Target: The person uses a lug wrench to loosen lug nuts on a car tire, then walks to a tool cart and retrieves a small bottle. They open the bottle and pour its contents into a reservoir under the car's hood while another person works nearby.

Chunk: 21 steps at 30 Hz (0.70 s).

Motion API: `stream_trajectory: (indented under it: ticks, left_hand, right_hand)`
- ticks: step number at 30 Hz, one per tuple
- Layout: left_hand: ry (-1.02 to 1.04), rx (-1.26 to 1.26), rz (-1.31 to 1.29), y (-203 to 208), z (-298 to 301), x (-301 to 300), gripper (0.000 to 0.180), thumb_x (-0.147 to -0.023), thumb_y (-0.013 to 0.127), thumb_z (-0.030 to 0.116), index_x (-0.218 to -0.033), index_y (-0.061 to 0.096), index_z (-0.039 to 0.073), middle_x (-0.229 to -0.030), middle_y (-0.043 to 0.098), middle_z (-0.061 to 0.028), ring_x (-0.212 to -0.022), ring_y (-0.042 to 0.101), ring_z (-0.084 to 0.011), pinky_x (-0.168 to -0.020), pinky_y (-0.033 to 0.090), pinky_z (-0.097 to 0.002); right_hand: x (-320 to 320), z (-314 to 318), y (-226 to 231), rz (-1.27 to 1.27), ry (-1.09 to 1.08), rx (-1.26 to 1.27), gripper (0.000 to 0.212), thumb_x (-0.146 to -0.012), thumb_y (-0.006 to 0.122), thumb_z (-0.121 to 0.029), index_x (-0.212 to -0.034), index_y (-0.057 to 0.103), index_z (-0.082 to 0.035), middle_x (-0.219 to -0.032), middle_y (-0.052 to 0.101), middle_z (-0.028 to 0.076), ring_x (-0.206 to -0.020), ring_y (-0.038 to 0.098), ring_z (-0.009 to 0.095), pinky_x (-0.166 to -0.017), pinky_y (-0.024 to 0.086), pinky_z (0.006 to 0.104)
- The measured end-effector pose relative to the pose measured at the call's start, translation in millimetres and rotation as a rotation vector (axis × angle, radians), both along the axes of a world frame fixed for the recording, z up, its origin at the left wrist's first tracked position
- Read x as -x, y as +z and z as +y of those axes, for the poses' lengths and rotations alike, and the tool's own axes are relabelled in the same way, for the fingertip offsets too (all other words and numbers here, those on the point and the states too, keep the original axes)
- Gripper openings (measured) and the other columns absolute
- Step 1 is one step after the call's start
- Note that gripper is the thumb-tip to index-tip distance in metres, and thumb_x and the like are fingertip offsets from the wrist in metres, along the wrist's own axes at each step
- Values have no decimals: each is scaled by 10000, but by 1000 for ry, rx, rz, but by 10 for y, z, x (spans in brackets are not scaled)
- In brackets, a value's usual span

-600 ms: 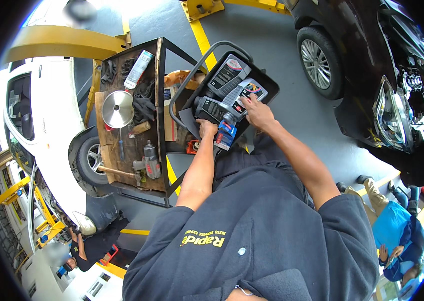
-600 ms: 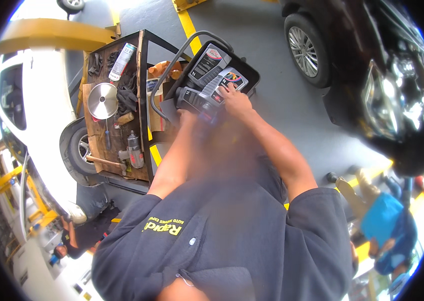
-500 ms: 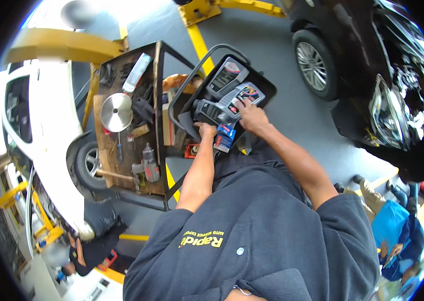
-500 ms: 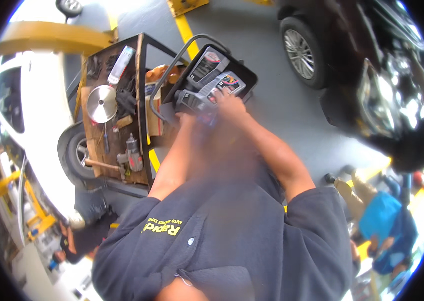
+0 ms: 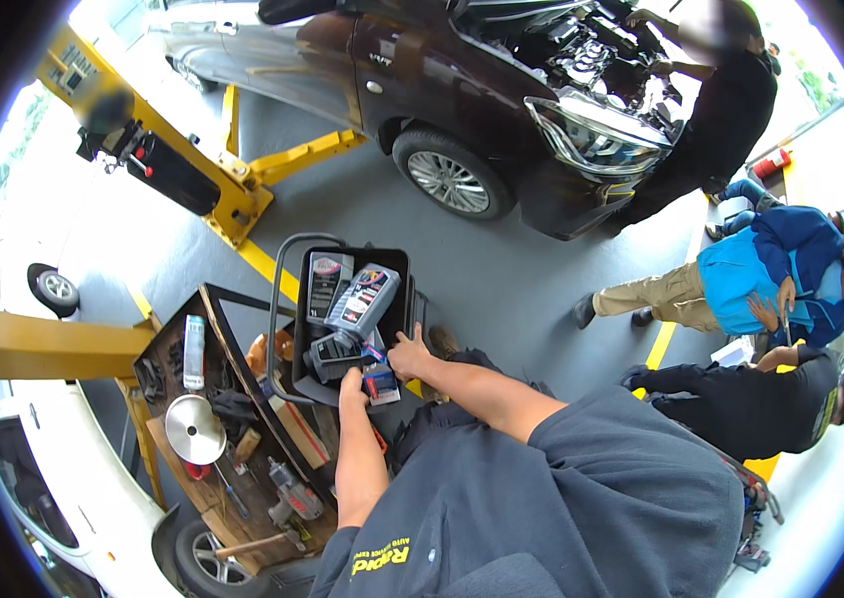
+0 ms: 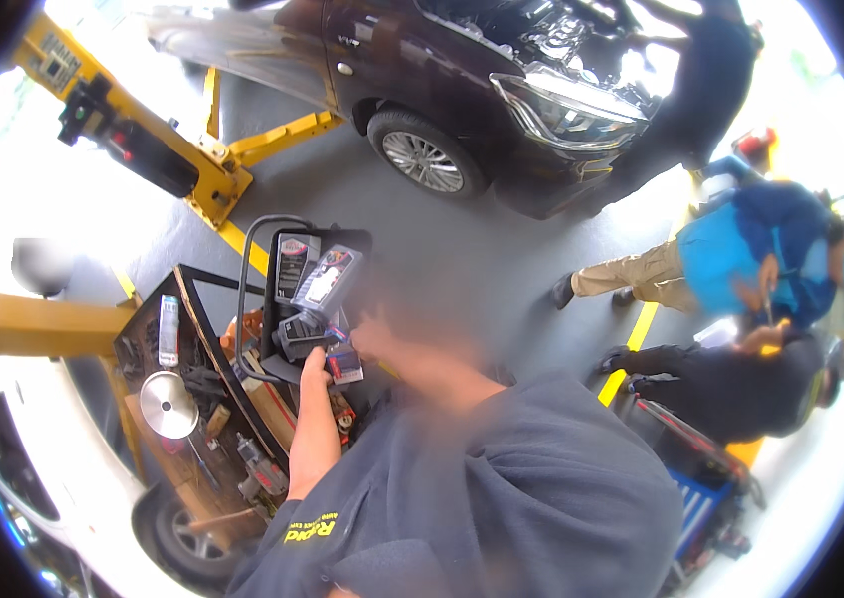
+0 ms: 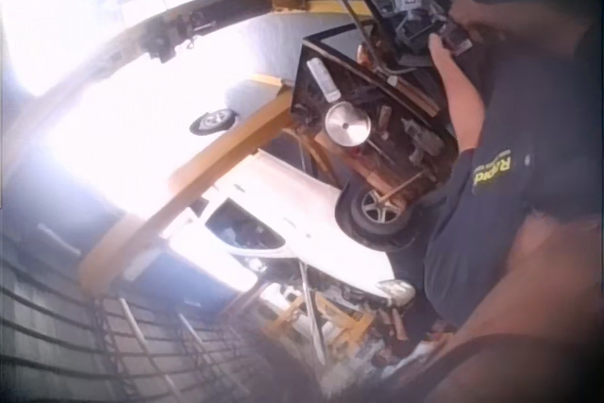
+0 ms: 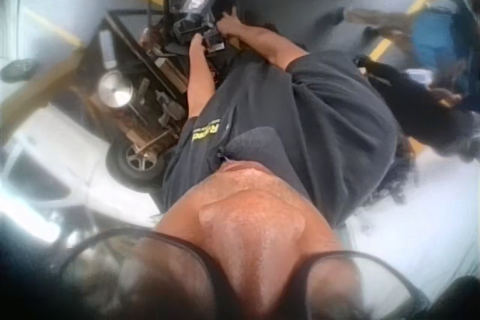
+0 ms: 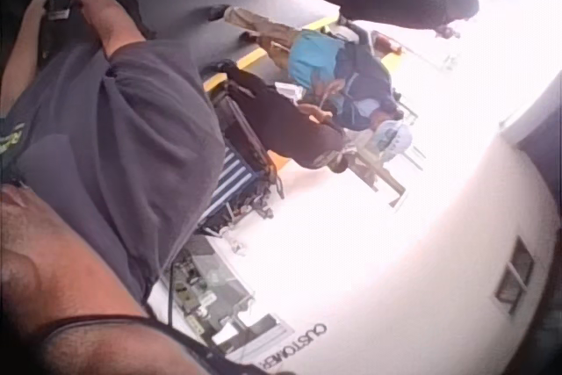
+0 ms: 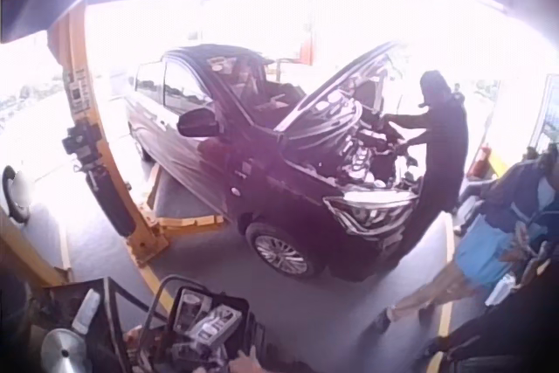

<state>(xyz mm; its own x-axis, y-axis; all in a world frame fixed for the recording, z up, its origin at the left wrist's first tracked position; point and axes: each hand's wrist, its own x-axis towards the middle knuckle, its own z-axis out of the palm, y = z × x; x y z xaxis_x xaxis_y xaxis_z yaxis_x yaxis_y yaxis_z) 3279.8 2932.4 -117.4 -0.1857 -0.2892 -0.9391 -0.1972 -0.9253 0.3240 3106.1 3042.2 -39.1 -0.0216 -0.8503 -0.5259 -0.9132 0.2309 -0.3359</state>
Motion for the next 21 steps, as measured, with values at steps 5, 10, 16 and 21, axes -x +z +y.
stream_trajectory:
  ticks: [5,10,16,21]
  left_hand:
    - [-18,47,-74,20,-137,-190,259,-999,594,336,-1053,721,117,-986,756,-119,-902,750,-319,-878,614,-541]
    - [-4,-135,196,68,-189,-187,180,-920,648,246,-985,662,79,-881,674,-89,-800,690,-293,-787,622,-454]
    - [-235,210,-135,221,-4,117,337,-987,608,246,-1193,683,-10,-1002,708,-151,-884,715,-300,-826,621,-443]
    - [-246,111,-142,352,41,32,363,-992,612,260,-1234,714,10,-1130,747,-141,-964,737,-276,-873,607,-420]
  right_hand:
    - [-83,-36,187,-10,-153,-5,340,-771,795,-211,-1091,833,-102,-1204,782,89,-1500,459,387,-1161,71,897]
    - [-227,61,303,-15,-211,25,361,-762,829,-220,-1105,835,-107,-1226,775,131,-1498,462,396,-1186,27,870]
    - [-321,95,255,139,-205,-11,567,-914,666,-349,-1403,695,-65,-1524,568,148,-1573,319,297,-1219,11,828]
    - [-422,152,105,92,-259,69,571,-894,695,-352,-1409,698,-107,-1609,491,137,-1612,264,316,-1222,-6,828]
